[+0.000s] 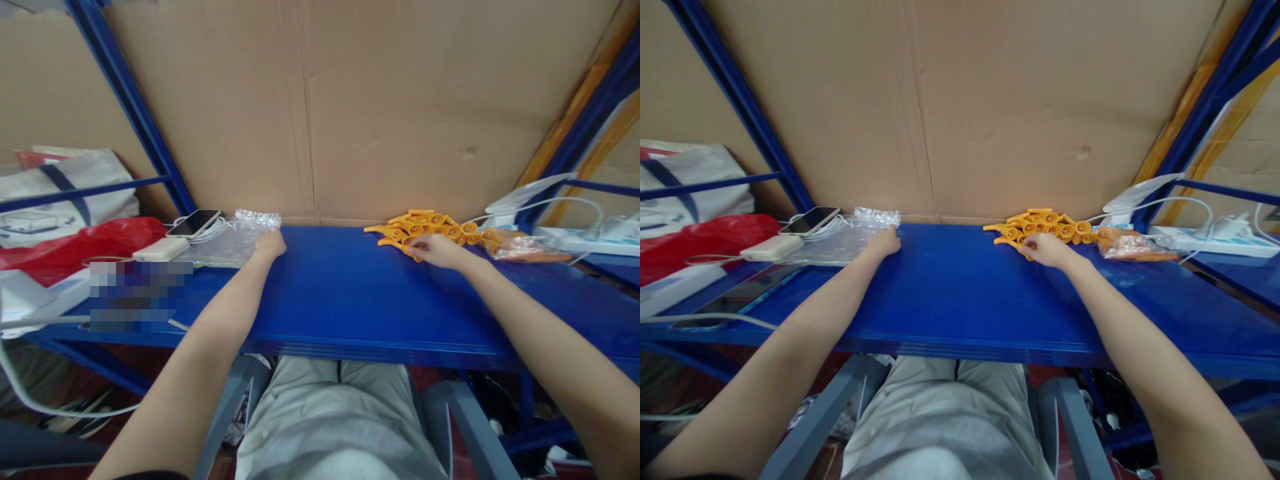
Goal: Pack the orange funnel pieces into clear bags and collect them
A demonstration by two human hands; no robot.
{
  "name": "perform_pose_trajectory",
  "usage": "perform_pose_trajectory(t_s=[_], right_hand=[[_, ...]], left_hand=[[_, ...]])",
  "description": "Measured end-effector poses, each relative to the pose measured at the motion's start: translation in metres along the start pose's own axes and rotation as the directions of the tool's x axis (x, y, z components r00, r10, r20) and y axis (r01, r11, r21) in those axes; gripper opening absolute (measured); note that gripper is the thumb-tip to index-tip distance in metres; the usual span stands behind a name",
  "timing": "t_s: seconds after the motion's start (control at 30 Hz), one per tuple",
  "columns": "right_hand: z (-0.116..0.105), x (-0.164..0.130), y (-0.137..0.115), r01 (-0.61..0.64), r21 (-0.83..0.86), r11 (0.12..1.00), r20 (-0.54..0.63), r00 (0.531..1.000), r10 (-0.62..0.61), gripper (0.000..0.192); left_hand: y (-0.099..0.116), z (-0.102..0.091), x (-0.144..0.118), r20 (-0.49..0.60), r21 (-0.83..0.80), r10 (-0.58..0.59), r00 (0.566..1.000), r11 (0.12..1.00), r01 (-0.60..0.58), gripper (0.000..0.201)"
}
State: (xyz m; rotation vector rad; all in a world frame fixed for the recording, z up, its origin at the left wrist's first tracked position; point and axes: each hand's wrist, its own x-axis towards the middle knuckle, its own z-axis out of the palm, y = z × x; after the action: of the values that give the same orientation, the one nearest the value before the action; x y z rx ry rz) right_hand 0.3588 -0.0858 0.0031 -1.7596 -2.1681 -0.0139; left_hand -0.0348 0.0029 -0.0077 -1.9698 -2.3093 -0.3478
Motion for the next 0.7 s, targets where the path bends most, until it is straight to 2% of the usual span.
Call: perform_pose_trajectory(t_s=[0.17, 0.33, 0.47, 0.57, 0.7], right_hand=[[0.014, 0.004, -0.010, -0.010, -0.125, 0.992, -0.045, 0.999, 0.004, 0.021], [0.009, 0.009, -0.015, 0.017, -0.146, 0.989, 0.034, 0.999, -0.012, 0.026], [0.008, 0.016, -0.034, 0.035, -0.229, 0.973, 0.044, 0.999, -0.025, 0.026], [0.010, 0.024, -0.052, 0.011, -0.289, 0.957, 0.042, 0.999, 0.002, 0.023], [0.012, 0.035, -0.067, -0.028, -0.238, 0.971, 0.037, 0.999, 0.038, 0.024]], left_hand=[[-0.008, 0.003, 0.006, -0.048, 0.035, -0.016, 0.999, 0.999, 0.018, 0.046], [-0.016, 0.005, 0.013, -0.052, -0.003, -0.019, 0.998, 1.000, 0.019, 0.042], [-0.018, 0.004, 0.013, -0.069, -0.031, -0.046, 0.997, 0.999, 0.043, 0.043], [-0.019, 0.002, 0.012, -0.072, -0.059, -0.124, 0.990, 0.991, 0.120, 0.047], [-0.023, 0.000, 0.011, -0.033, -0.122, -0.153, 0.988, 0.982, 0.147, 0.049]])
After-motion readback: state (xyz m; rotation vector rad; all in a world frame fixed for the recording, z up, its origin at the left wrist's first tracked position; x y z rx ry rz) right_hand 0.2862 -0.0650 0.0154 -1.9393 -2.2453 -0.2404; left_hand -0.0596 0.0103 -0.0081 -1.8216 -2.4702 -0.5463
